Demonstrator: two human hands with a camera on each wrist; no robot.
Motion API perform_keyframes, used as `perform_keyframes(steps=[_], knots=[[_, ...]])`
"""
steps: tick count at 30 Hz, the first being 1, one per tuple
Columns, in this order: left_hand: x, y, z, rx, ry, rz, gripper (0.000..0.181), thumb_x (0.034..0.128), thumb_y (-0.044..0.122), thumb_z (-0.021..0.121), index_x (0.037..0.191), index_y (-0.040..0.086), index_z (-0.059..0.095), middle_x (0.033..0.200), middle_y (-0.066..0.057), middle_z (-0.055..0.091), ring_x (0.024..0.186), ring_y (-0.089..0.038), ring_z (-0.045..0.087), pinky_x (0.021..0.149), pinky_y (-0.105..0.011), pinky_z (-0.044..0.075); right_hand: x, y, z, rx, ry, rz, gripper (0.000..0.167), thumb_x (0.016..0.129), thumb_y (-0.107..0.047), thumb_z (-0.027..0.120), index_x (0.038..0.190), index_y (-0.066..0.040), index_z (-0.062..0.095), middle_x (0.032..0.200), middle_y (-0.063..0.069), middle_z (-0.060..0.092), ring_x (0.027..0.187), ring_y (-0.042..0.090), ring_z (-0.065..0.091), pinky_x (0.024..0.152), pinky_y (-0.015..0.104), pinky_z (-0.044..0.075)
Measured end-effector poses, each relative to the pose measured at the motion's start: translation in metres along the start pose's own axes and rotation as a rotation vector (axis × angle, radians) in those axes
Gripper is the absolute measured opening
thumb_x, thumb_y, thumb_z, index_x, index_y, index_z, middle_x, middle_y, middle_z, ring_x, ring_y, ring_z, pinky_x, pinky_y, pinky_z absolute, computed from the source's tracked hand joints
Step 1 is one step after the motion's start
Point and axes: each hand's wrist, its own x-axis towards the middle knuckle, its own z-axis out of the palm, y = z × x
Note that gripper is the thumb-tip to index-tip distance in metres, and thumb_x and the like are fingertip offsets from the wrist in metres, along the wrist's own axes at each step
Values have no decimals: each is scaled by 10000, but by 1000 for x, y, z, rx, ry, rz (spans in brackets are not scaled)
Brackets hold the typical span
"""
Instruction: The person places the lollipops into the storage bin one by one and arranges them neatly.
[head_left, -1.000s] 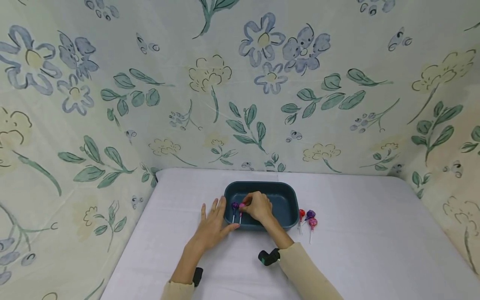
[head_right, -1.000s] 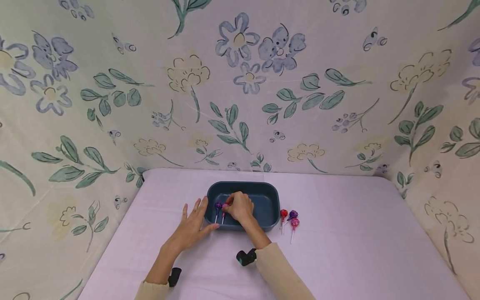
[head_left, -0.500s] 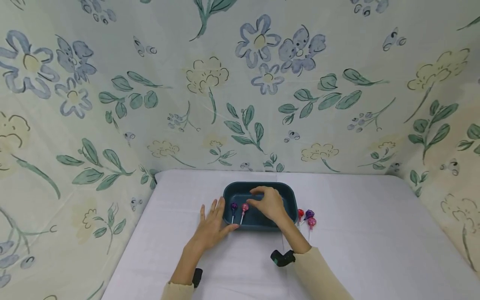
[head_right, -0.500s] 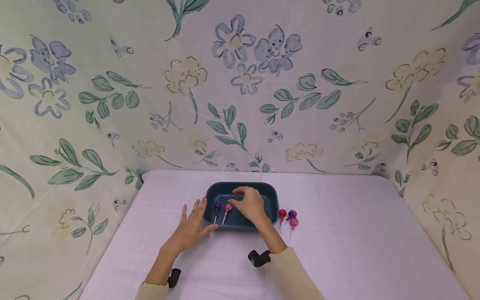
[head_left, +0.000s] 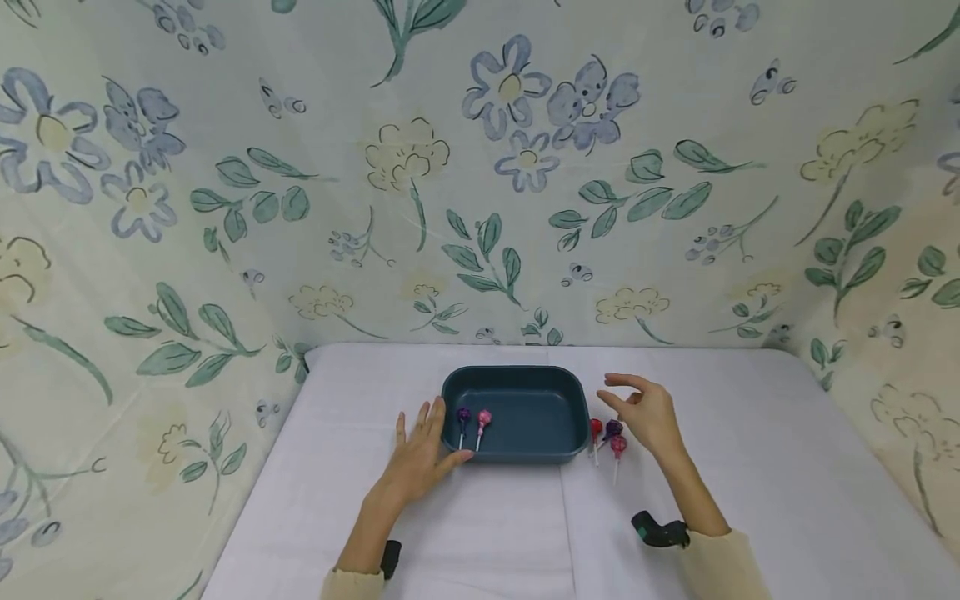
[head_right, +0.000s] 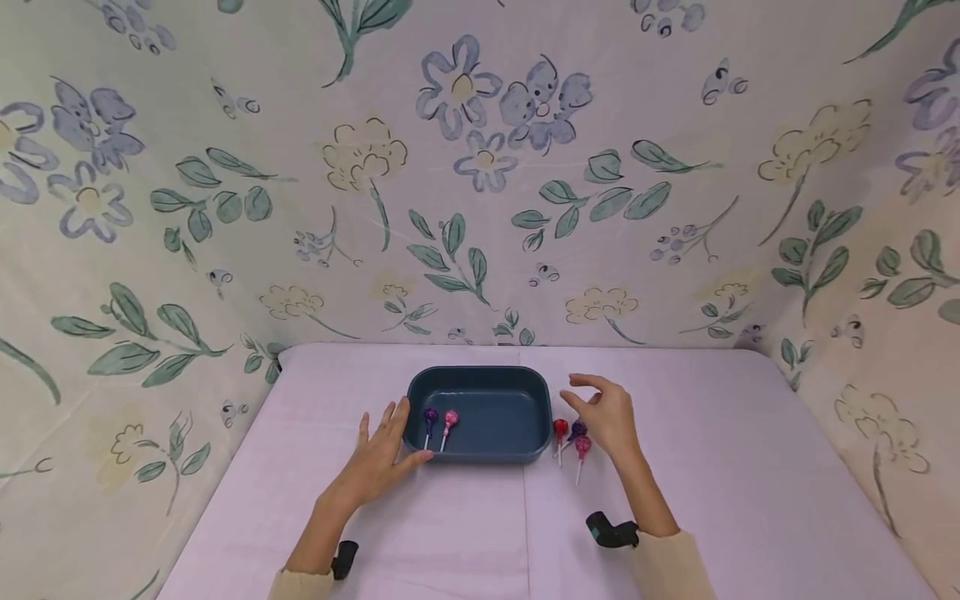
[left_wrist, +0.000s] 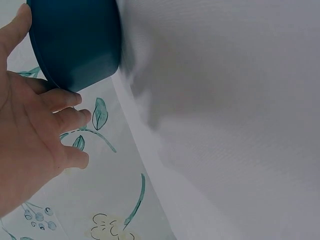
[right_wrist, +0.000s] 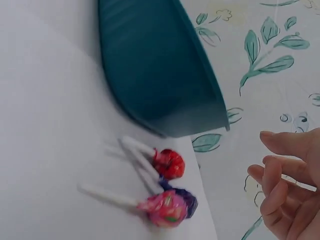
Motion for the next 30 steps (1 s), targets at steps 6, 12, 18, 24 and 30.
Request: perform_keyframes(steps=[6, 12, 18, 24, 30], knots=[[0, -1, 0, 1, 5, 0, 956, 995, 529, 621, 1615, -71, 209, 1700, -242, 219, 1586, -444, 212, 1243, -726, 62, -8, 26, -4, -74, -105, 21, 425, 923, -216, 796, 1305, -57, 702, 578, 22, 517, 498, 139, 473, 438, 234, 339], [-1, -2, 1, -7, 7, 7, 958, 995, 527, 621, 1614, -76, 206, 1696, -254, 222, 1584, -448, 212, 1241, -728, 55, -12, 39, 5, -44, -189, -14, 436, 895, -157, 814, 1289, -5, 704, 555, -33, 425, 464, 85, 412, 442, 207, 322], [0, -2, 2, -9, 13, 15, 960, 996, 526, 620, 1616, -74, 199, 1698, -248, 213, 1584, -449, 212, 1243, -727, 49, -12, 42, 14, -50, -185, -31, 397, 882, -128, 821, 1241, 12, 727, 1000, 231, 750, 481, 76, 462, 461, 186, 356], [0, -2, 2, 4, 13, 18, 963, 996, 538, 612, 1619, -68, 196, 1703, -236, 204, 1583, -446, 217, 1244, -726, 64, -10, 41, 20, -135, -161, -70, 315, 881, -124, 824, 1164, 4, 769, 1198, 238, 748, 928, 313, 738, 839, 408, 624], [0, -2, 2, -5, 9, 15, 964, 997, 537, 613, 1620, -67, 192, 1701, -243, 205, 1585, -445, 211, 1245, -724, 57, -11, 37, 22, -162, -152, -93, 280, 853, -117, 844, 1098, 9, 793, 1120, 222, 775, 1227, 506, 635, 1069, 695, 443]])
